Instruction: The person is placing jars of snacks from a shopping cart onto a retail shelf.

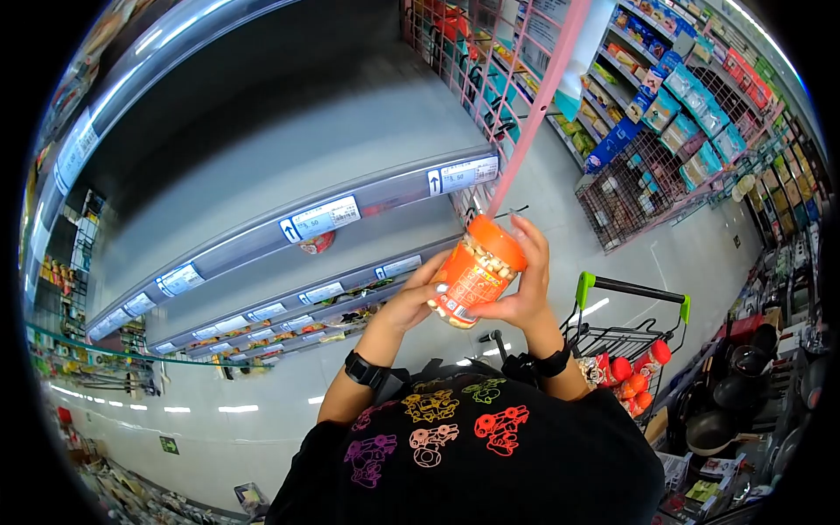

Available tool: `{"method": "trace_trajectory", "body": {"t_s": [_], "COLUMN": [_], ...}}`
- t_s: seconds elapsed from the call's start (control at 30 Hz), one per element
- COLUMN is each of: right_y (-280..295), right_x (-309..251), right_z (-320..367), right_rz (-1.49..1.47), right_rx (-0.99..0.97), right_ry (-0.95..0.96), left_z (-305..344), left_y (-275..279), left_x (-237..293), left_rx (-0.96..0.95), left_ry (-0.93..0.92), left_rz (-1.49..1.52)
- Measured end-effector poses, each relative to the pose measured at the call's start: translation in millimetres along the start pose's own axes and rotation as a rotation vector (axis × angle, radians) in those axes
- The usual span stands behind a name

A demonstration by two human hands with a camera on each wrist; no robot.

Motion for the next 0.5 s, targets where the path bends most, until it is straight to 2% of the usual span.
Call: {"method": "trace_trajectory", "body": {"t_s": [0.1, 0.17, 0.27, 0.3, 0.47, 0.5], "right_y": [-18.7, -41.6, -64.2, -71.9, -81.8, -82.4], "right_x": [17.4, 33.0, 43.6, 41.1, 42.2, 43.6], "right_z": [32.3, 64.2, 104.1, 101.1, 79.9, 70.6], "right_rz": [-0.040, -0.128, -0.377, -0.319, -0.269, -0.259], "right_rx": [0.108, 0.207, 0.103, 0.054, -0.061, -0.074], "right_ry": [-0.225, -0.372, -0.773, -0.641, -0.624, -0.604], "left_z": [1.8, -1.2, -2.2, -1.1, 1.5, -1.2], "left_y": [4.0, 24.2, 44.5, 45.5, 37.9, 37.2], "left_x": [1.5, -5.7, -13.5, -12.7, 0.3, 1.1], "left_rx": [0.065, 0.156, 0.307, 0.350, 0.592, 0.627], "left_ry": [-0.002, -0.093, -0.182, -0.210, -0.318, -0.370], "left_rz": [-0.017, -0.229, -0.418, -0.500, -1.166, -1.205]}}
Point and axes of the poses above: each hand's wrist, its own z-axis away from the middle knuckle, its own y-axis out of the back of the hand, x = y × z, the point moved 2 cm from there along -z, towards the middle knuckle, and after that the axes turned 8 degrees about y, right-handed, at the moved point
